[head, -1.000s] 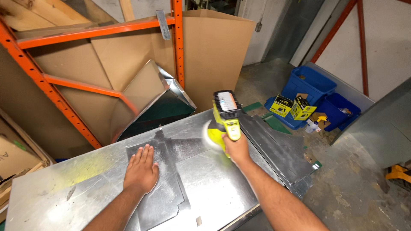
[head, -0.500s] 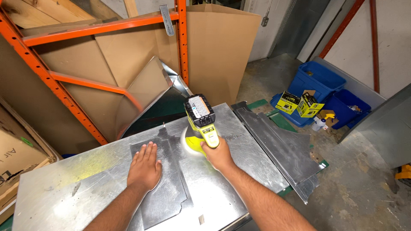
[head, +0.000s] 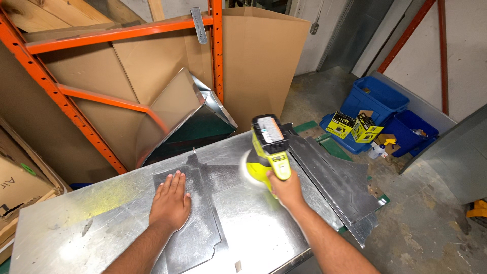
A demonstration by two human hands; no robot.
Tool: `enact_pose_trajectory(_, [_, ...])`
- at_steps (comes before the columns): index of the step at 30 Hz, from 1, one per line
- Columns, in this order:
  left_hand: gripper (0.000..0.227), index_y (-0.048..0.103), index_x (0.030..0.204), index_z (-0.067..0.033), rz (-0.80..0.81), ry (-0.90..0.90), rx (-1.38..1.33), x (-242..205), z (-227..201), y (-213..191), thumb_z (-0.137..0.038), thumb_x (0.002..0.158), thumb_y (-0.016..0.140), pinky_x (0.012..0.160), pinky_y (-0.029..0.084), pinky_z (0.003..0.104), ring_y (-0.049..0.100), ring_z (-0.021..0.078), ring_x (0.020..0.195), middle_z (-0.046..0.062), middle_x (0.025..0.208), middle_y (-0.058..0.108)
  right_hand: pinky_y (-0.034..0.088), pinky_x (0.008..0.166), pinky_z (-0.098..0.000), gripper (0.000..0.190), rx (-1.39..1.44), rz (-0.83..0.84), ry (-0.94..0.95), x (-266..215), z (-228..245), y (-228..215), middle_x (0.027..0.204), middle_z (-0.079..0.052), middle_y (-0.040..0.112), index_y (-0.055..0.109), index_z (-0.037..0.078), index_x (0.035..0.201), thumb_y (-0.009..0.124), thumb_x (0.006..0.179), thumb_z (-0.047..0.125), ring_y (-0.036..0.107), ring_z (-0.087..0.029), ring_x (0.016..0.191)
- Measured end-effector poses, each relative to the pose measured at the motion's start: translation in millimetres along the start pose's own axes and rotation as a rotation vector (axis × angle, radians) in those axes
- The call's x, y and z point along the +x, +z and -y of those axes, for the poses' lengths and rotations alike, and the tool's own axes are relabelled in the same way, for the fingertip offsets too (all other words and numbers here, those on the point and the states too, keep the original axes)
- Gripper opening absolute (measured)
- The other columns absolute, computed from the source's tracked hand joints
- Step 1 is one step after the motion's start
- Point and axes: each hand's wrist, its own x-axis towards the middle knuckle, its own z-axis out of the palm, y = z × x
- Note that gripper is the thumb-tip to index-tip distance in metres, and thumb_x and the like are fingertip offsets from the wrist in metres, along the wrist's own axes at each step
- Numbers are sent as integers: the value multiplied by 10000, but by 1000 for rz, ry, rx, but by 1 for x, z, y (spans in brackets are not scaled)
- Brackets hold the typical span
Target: The person uses a yellow cordless orbital sander to smooth the surface of a large flat metal sheet on a workbench. The left hand stabilizes the sheet while the right hand moves the sander in circular motions across the surface.
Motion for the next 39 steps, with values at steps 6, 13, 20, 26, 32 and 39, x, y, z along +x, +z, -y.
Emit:
enact_pose_trajectory(6, [675,120,1630,-146,-16,14,-4,0,3,4,-414,1015,193,1269,59,412,62,215,1588,20,1726,90,426,395,-334,115,113,-144,-185,33,-31,-19,476,-72,515,648,53,784,713,869,97,479,-155,377])
enact_pose_trajectory(13, [672,111,1630,-142,-6,9,-7,-1,0,-1,-411,1019,192,1271,56,410,53,216,1590,24,1724,91,436,412,-340,114,97,-137,-203,38,-21,-25,459,-90,522,641,50,780,688,872,98,472,-171,364])
enact_pose_trajectory(20, [680,78,1634,-155,29,-15,0,0,-1,-2,-413,1017,196,1273,52,400,33,201,1593,7,1730,55,493,453,-329,87,-19,-54,-126,23,-5,0,569,-62,605,677,59,900,714,946,123,549,-163,436])
enact_pose_trajectory(26, [678,84,1632,-155,29,-16,17,1,-2,-3,-414,1019,210,1274,56,400,45,201,1591,8,1728,60,482,432,-302,71,18,40,-78,7,4,25,627,-64,615,702,40,982,712,962,108,546,-155,466])
enact_pose_trajectory(32, [675,85,1632,-156,24,-20,16,0,-2,-1,-413,1022,213,1272,61,400,39,198,1590,0,1729,53,497,456,-323,134,-12,113,-148,2,-8,43,546,-65,625,673,65,837,746,925,134,577,-169,434])
enact_pose_trajectory(39, [678,51,1636,-168,66,-37,27,0,-4,-6,-412,1020,196,1276,46,391,13,185,1593,-14,1733,19,403,371,-334,112,141,141,-191,1,-34,42,508,-90,555,654,31,854,756,891,56,505,-175,376])
